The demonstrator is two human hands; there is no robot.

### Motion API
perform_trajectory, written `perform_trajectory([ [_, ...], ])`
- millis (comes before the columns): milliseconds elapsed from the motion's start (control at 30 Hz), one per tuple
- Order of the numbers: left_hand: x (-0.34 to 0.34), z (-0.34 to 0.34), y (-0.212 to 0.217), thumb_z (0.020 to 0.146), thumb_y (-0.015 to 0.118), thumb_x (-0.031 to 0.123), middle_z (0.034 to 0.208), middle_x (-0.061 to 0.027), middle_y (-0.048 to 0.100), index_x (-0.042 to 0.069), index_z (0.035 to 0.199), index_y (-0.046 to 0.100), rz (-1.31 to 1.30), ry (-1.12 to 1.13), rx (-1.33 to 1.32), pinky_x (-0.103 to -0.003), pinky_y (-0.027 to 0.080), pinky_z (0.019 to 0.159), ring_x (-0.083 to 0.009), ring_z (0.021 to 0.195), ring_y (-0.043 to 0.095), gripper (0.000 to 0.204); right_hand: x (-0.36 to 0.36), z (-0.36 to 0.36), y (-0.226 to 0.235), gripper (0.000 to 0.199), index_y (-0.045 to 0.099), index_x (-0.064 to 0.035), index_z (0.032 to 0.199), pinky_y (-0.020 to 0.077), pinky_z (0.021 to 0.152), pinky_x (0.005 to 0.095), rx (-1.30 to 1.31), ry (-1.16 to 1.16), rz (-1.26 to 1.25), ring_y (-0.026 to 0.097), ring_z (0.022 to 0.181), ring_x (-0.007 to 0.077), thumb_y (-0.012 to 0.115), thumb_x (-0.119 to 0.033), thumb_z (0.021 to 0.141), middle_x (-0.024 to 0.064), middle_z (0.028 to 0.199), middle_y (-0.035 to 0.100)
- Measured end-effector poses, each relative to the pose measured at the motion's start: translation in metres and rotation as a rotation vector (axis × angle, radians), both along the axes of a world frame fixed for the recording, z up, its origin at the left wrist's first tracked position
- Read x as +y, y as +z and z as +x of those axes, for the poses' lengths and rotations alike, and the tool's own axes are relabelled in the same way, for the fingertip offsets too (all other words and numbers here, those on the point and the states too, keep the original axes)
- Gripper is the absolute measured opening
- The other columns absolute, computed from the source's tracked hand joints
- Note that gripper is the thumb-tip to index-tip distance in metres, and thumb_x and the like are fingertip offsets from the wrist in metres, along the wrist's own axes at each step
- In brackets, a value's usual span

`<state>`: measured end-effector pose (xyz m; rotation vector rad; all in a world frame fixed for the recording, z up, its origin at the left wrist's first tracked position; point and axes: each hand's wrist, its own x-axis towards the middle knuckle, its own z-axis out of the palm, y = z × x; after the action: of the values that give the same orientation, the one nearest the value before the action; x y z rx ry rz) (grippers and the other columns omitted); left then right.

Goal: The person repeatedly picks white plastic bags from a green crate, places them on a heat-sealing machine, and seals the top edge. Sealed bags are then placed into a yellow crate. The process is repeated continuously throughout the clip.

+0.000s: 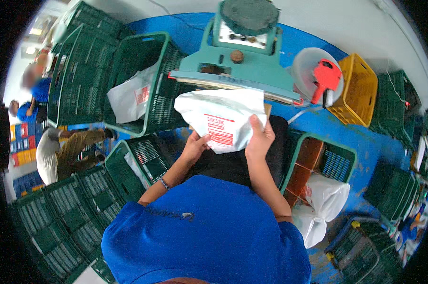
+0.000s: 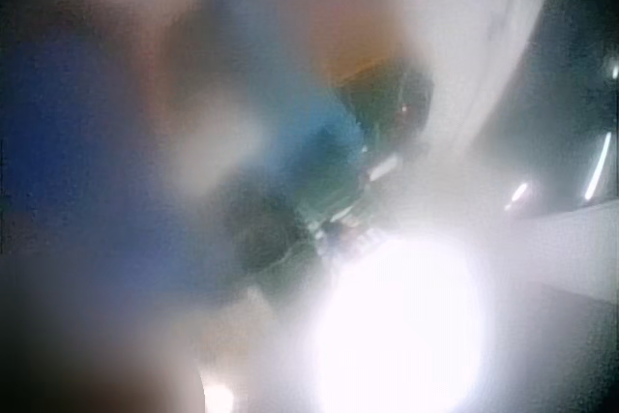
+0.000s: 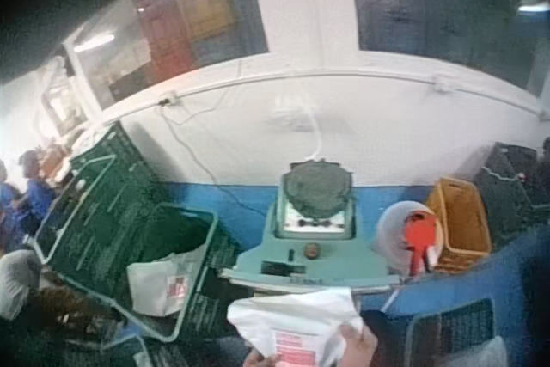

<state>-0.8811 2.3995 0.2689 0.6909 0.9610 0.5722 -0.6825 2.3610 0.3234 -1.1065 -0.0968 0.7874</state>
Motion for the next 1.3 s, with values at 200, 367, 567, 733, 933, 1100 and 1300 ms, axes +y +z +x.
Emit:
perform_trajectory([
  [200, -0.001, 0.009, 0.007, 0.089, 0.058, 0.012, 0.091, -0.0020, 0.063, 0.006, 0.110, 0.054, 0.002, 0.086, 0.078, -0.022, 0.045, 0.057, -0.0090, 0.071, 0.057, 0.023, -0.006, 0.013, -0.003, 0.023, 0.064, 0.0024, 0.103, 0.0448, 0.078, 0.0249, 0.011, 0.055, -0.020, 0.057, 0.086, 0.0095, 0.066, -0.012, 0.085, 0.0037, 0.097, 0.063],
  [367, -0.004, 0.013, 0.006, 0.089, 0.057, 0.012, 0.090, -0.0024, 0.063, 0.004, 0.108, 0.054, 0.002, 0.108, -0.022, -0.022, 0.044, 0.055, -0.0093, 0.068, 0.056, 0.020, -0.012, 0.021, -0.008, 0.021, 0.064, 0.0037, 0.099, 0.0430, 0.079, 0.0260, 0.081, 0.088, -0.037, 0.055, 0.088, 0.0094, 0.065, -0.013, 0.086, 0.0013, 0.095, 0.060],
  [567, -0.007, 0.018, 0.008, 0.091, 0.053, 0.011, 0.092, -0.0034, 0.063, 0.006, 0.110, 0.050, 0.024, 0.144, -0.022, -0.022, 0.046, 0.054, -0.0103, 0.069, 0.058, 0.020, -0.015, 0.028, -0.005, 0.027, 0.062, 0.0040, 0.103, 0.0460, 0.074, 0.0250, 0.028, 0.158, 0.036, 0.059, 0.082, 0.0115, 0.062, -0.018, 0.088, 0.0065, 0.096, 0.065],
  [733, -0.001, 0.014, 0.010, 0.091, 0.053, 0.012, 0.091, -0.0032, 0.062, 0.006, 0.113, 0.047, 0.036, 0.120, -0.023, -0.021, 0.047, 0.055, -0.0098, 0.066, 0.057, 0.024, -0.010, 0.025, 0.000, 0.024, 0.063, 0.0034, 0.100, 0.0452, 0.073, 0.0242, 0.058, 0.177, 0.024, 0.059, 0.080, 0.0103, 0.062, -0.018, 0.088, 0.0055, 0.093, 0.065],
  [933, 0.002, 0.019, 0.005, 0.091, 0.053, 0.012, 0.091, -0.0032, 0.062, 0.006, 0.114, 0.047, 0.012, 0.107, -0.090, -0.022, 0.047, 0.054, -0.0106, 0.065, 0.057, 0.024, -0.008, 0.034, 0.000, 0.025, 0.064, 0.0039, 0.098, 0.0448, 0.070, 0.0242, 0.052, 0.171, 0.019, 0.058, 0.077, 0.0090, 0.063, -0.020, 0.088, 0.0047, 0.090, 0.065],
  [1100, -0.007, 0.021, 0.008, 0.090, 0.053, 0.009, 0.092, -0.0028, 0.062, 0.009, 0.115, 0.048, -0.076, 0.210, -0.023, -0.022, 0.047, 0.052, -0.0099, 0.064, 0.057, 0.025, -0.017, 0.035, -0.003, 0.035, 0.059, 0.0037, 0.104, 0.0442, 0.076, 0.0263, -0.017, 0.210, 0.036, 0.057, 0.084, 0.0114, 0.054, -0.029, 0.093, 0.0068, 0.096, 0.063],
  [1300, -0.019, 0.010, 0.016, 0.091, 0.056, 0.014, 0.078, 0.0012, 0.055, 0.005, 0.101, 0.054, 0.087, 0.191, -0.142, -0.022, 0.043, 0.053, -0.0064, 0.060, 0.047, 0.013, -0.049, 0.022, -0.023, 0.043, 0.057, 0.0013, 0.106, 0.0425, 0.081, 0.0280, -0.158, 0.033, 0.054, 0.055, 0.089, 0.0147, 0.039, -0.037, 0.098, 0.0073, 0.096, 0.061],
])
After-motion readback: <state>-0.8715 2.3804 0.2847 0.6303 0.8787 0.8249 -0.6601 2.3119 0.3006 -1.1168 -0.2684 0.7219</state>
